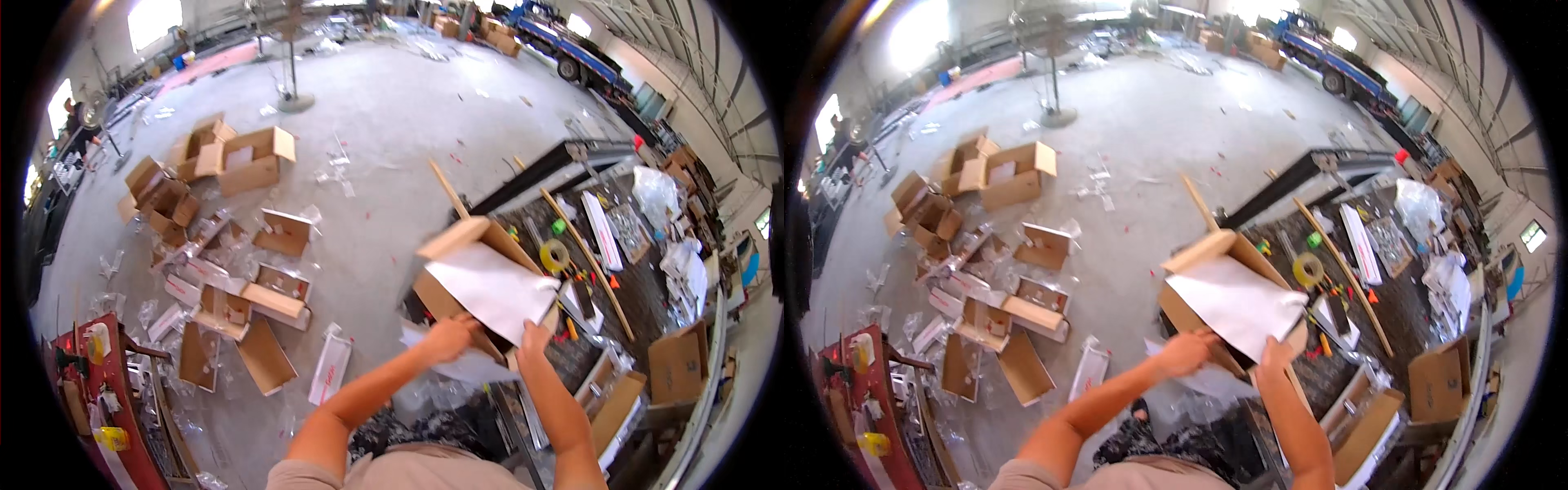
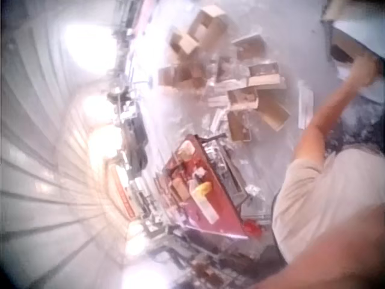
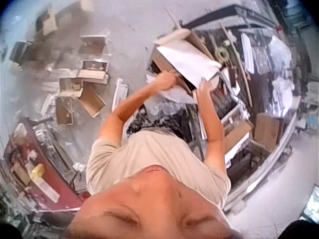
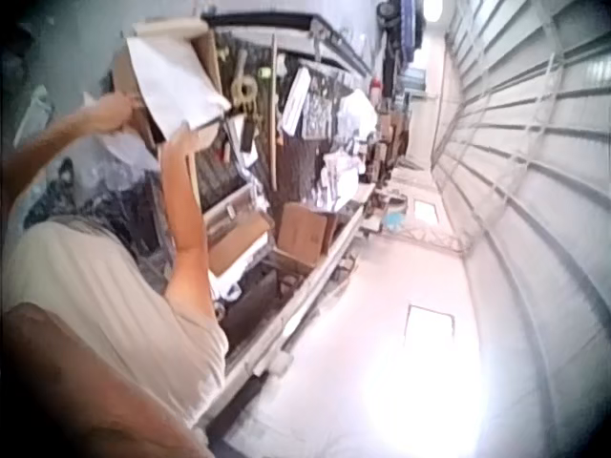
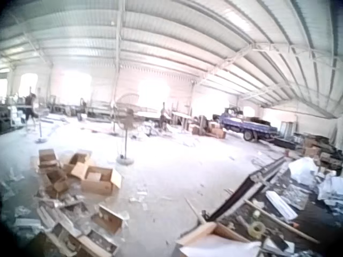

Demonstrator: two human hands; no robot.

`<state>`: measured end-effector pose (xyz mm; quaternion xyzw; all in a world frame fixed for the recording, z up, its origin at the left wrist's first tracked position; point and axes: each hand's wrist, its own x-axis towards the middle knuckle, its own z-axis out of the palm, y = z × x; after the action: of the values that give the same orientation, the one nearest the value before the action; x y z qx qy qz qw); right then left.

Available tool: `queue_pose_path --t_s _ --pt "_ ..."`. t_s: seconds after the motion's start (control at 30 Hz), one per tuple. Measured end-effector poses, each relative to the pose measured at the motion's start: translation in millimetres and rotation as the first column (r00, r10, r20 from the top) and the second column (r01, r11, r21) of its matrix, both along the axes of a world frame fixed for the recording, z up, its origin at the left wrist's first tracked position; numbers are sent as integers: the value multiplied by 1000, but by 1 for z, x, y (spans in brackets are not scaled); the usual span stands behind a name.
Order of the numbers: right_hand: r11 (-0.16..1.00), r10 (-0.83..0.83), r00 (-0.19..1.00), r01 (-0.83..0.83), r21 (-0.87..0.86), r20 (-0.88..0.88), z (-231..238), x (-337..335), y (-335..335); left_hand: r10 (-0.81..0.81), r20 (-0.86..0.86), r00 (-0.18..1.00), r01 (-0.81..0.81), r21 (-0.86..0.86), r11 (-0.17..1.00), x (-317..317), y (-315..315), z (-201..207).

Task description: Gathering metal hardware components from a larger box and placing them into smaller cardboard boxes for packaging.

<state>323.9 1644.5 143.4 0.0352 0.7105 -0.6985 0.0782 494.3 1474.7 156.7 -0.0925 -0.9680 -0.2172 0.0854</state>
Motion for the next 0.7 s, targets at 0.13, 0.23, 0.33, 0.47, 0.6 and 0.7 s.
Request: queue_pose_path --t_s 0.13,0.23,0.33,0.47,0.6,0.7 --pt "991 -4 987 26 -135 164 8 12 12 -25 0 1000 25 67 997 -10 9 -12" --pt "955 3 923 111 -274 386 29 32 -1 18 -160 987 -3 93 996 -3 3 -13" --pt "950 -38 903 166 -266 427 -4 3 15 12 -44 999 -8 95 995 -6 3 2" --pt "980 -75 991 95 -176 113 -72 -54 31 -52 -24 998 54 103 993 -24 9 10" --pt "998 -58 915 46 -39 -400 13 5 -16 -106 -50 993 111 113 987 -26 2 -1" --pt "798 67 947 138 586 -314 66 42 -44 -73 -32 997 76 108 991 -24 -9 -8"
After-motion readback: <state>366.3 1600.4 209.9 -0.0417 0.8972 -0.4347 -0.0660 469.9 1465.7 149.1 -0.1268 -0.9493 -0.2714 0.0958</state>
